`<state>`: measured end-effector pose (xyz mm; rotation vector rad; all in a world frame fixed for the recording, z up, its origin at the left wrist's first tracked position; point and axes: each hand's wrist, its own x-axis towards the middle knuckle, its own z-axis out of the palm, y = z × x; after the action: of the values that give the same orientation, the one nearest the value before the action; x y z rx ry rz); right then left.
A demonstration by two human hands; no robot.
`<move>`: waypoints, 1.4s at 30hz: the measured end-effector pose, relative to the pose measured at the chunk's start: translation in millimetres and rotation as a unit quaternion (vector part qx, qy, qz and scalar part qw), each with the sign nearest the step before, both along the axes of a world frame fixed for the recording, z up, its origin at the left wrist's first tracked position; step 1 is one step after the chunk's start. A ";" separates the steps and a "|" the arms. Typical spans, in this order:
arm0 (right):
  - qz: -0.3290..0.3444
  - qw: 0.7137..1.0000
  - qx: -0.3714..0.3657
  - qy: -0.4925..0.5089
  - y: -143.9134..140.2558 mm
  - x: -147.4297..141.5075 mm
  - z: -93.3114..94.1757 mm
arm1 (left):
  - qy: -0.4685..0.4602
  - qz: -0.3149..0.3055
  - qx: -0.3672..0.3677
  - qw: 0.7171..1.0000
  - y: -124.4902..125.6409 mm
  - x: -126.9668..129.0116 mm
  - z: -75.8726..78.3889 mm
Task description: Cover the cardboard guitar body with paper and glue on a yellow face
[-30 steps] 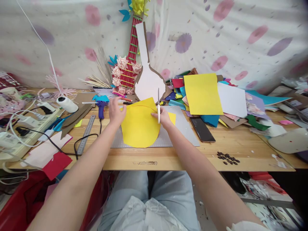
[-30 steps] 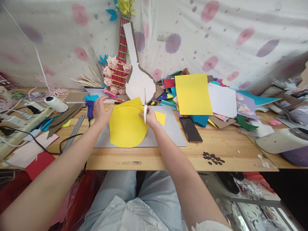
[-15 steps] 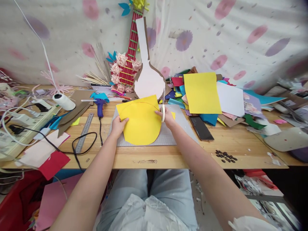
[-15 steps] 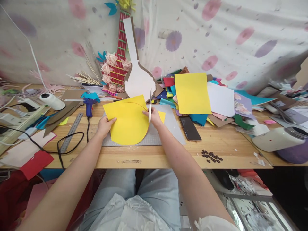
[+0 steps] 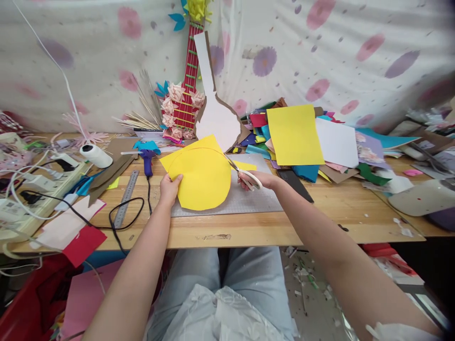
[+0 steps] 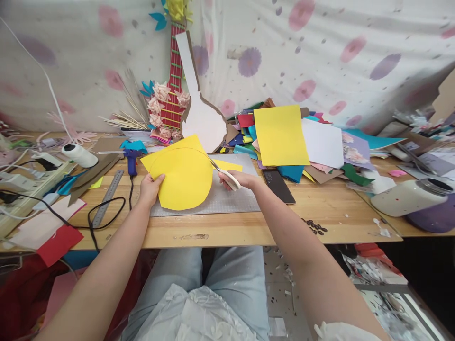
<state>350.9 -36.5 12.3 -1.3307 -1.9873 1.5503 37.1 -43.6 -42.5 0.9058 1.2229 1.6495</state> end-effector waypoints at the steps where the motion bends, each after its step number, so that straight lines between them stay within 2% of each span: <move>1: 0.002 1.000 -0.005 0.005 0.4 -2.2 0.3 | 0.011 -0.006 -0.001 1.000 -0.3 0.3 -0.2; 10: -0.010 1.000 -0.020 0.013 4.3 -12.2 5.2 | 0.032 -0.031 -0.020 0.999 -6.6 -1.1 -1.6; 17: 0.010 1.000 -0.006 -0.017 2.9 -18.2 10.1 | 0.033 -0.035 -0.019 0.999 -13.4 -2.6 -3.3; 24: 0.007 1.000 0.009 -0.027 3.8 -18.9 12.6 | 0.018 -0.037 -0.028 0.999 -14.7 -1.6 1.4; 34: 0.020 0.999 0.021 -0.024 9.5 -10.1 2.6 | 0.016 -0.045 -0.035 0.998 -15.6 -1.5 3.2; 42: 0.003 1.000 0.013 -0.016 6.2 -10.2 4.6 | 0.018 -0.053 -0.031 0.998 -14.7 -2.4 1.4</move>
<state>340.7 -30.3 17.0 -1.3491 -2.0257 1.5107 34.7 -58.2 -41.1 0.9485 1.2230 1.5104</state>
